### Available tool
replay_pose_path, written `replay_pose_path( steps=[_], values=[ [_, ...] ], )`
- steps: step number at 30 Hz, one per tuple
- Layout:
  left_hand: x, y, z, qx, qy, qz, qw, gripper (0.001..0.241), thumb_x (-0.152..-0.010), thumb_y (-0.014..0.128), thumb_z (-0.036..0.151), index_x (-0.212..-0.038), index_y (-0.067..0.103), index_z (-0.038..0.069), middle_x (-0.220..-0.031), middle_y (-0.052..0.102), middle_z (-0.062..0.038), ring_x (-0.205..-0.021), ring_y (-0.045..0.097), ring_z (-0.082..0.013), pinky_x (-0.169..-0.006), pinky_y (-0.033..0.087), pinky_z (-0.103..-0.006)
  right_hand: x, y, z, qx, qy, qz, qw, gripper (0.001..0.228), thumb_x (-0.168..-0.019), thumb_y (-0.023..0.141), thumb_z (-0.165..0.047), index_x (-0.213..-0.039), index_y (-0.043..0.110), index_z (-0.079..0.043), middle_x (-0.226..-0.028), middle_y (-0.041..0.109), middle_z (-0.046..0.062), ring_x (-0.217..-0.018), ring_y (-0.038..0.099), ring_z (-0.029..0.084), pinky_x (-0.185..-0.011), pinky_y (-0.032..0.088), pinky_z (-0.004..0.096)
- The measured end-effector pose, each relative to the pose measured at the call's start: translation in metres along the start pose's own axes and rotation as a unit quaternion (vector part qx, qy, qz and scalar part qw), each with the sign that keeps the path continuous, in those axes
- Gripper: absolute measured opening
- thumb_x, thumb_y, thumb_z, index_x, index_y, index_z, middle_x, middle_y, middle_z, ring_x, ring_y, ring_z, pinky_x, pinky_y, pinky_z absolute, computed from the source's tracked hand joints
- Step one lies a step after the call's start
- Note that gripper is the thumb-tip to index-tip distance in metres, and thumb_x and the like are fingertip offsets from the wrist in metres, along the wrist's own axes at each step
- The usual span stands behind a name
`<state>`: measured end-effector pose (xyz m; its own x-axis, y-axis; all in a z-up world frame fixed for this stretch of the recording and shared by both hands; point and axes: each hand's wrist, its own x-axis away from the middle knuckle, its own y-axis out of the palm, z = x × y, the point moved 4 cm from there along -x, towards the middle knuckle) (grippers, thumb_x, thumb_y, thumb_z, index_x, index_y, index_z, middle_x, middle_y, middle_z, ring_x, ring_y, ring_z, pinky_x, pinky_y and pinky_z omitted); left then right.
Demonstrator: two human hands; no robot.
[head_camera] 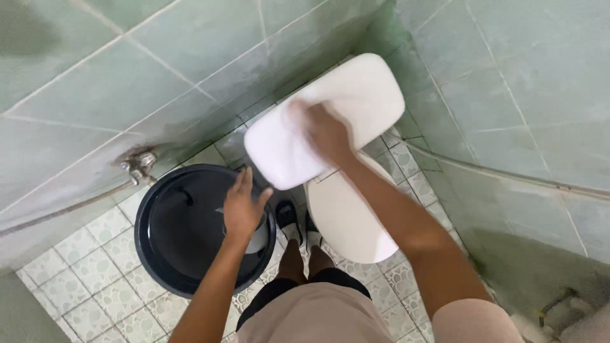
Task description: The person cleans the toilet tank and seat using a green liquid cleaner, a scrubbing brush, and water from a bucket. They apply the cleaner to the tank, scrub the surfaces, rinse the brush, and then scrub the toilet seat.
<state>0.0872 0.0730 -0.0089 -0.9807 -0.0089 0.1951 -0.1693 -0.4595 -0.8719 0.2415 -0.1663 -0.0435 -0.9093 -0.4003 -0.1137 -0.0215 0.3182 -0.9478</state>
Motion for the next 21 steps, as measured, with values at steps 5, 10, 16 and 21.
replay_pose_path(
  steps=[5,10,16,21],
  values=[
    [0.068,0.008,-0.062,0.183,-0.127,0.059,0.973,0.055,-0.085,0.075,0.026,-0.132,0.063,0.001,-0.138,0.062,-0.020,-0.120,0.062,-0.0346,-0.099,0.049,-0.0382,-0.033,-0.058,0.074,0.120,0.132,0.206,0.962,0.067,-0.089,0.084,-0.026,-0.150,0.056,-0.023,-0.103,0.059,0.006,-0.065,0.059,0.021,-0.053,0.050,0.034],
    [0.094,0.001,-0.080,0.259,-0.164,0.117,0.945,0.047,-0.088,0.075,0.016,-0.130,0.065,-0.002,-0.133,0.063,-0.017,-0.097,0.064,-0.0237,-0.082,0.053,-0.0314,-0.063,-0.005,-0.083,0.049,0.029,0.068,0.996,0.060,-0.083,0.076,-0.018,-0.141,0.061,-0.025,-0.113,0.065,0.010,-0.078,0.066,0.025,-0.066,0.051,0.039],
    [0.109,-0.016,-0.073,0.280,-0.218,0.115,0.928,0.049,-0.090,0.076,0.023,-0.138,0.067,0.014,-0.136,0.062,-0.022,-0.126,0.058,-0.0448,-0.096,0.055,-0.0500,0.017,0.020,-0.174,0.139,-0.155,0.108,0.972,0.054,-0.086,0.073,-0.019,-0.138,0.063,-0.027,-0.102,0.055,0.010,-0.056,0.057,0.020,-0.049,0.047,0.038],
    [0.130,-0.026,-0.072,0.302,-0.223,0.128,0.918,0.048,-0.092,0.075,0.025,-0.138,0.067,0.013,-0.135,0.063,-0.021,-0.124,0.060,-0.0434,-0.097,0.054,-0.0502,0.061,0.009,-0.113,0.047,-0.205,0.007,0.978,0.079,-0.081,0.079,-0.022,-0.154,0.050,-0.028,-0.096,0.064,0.016,-0.068,0.068,0.032,-0.056,0.055,0.048]
  ],
)
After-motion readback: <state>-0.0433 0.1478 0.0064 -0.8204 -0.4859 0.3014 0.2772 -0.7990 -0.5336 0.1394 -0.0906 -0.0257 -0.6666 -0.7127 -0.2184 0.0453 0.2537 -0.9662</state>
